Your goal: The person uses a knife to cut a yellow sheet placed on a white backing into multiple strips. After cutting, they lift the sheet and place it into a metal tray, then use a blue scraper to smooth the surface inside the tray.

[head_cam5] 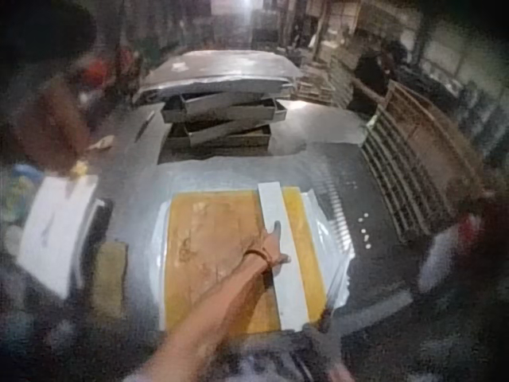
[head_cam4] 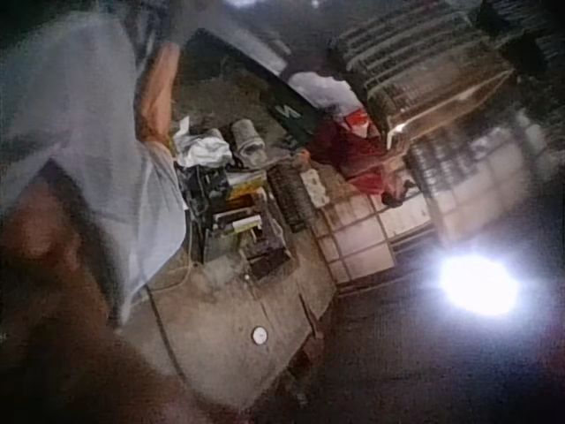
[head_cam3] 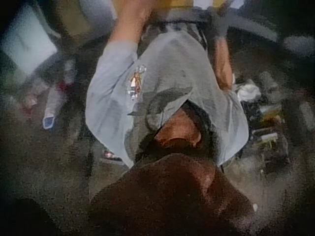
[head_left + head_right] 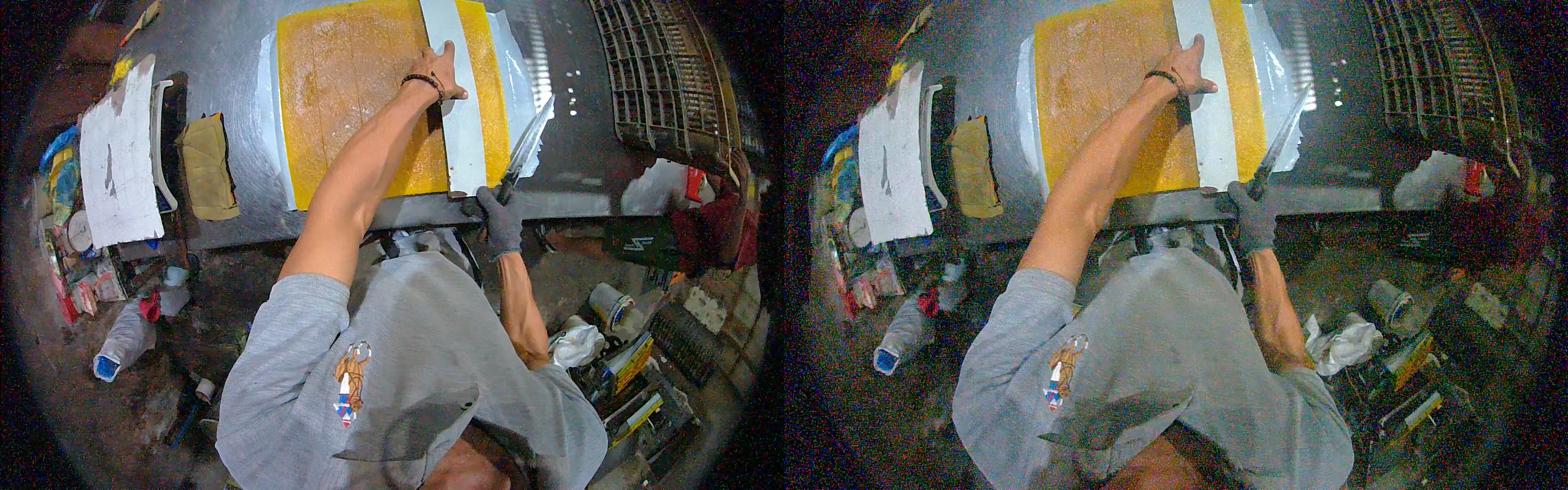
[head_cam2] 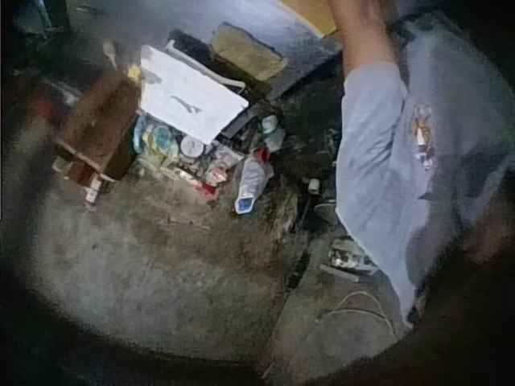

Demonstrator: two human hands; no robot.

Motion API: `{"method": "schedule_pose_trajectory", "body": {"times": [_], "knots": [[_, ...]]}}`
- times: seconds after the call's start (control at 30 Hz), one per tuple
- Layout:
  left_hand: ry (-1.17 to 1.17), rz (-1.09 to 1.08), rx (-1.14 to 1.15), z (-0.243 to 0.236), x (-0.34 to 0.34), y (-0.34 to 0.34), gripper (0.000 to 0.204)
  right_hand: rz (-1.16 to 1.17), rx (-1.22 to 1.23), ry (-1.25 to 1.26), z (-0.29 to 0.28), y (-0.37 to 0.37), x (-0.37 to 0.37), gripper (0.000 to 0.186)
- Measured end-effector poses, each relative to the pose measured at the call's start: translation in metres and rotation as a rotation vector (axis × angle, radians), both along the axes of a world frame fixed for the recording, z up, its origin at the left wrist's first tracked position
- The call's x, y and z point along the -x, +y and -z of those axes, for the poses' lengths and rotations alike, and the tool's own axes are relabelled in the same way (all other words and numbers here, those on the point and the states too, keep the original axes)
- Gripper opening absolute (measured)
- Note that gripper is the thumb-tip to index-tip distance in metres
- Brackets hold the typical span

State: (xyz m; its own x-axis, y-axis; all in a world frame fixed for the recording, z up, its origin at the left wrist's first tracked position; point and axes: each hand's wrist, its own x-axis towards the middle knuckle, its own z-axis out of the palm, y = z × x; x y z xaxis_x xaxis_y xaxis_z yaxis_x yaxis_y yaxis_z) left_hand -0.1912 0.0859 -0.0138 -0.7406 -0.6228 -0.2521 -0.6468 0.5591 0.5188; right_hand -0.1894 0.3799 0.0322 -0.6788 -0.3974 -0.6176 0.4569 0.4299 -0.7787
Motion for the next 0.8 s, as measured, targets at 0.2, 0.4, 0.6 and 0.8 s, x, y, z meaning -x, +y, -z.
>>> {"method": "schedule_pose_trajectory", "body": {"times": [0.2,0.4,0.6,0.8], "knots": [[0.016,0.015,0.008,0.012,0.002,-0.005,0.121,-0.053,0.093,-0.049,0.011,0.004,0.002,0.016],[0.06,0.009,-0.048,0.032,0.006,-0.01,0.119,-0.124,0.016,0.043,0.039,0.017,0.019,0.018],[0.045,0.077,0.014,0.024,0.007,-0.012,0.116,-0.131,-0.119,0.31,-0.006,0.029,0.054,0.022],[0.062,0.062,-0.041,0.007,-0.008,-0.01,0.117,-0.139,-0.061,0.563,-0.037,0.011,0.074,0.043]]}}
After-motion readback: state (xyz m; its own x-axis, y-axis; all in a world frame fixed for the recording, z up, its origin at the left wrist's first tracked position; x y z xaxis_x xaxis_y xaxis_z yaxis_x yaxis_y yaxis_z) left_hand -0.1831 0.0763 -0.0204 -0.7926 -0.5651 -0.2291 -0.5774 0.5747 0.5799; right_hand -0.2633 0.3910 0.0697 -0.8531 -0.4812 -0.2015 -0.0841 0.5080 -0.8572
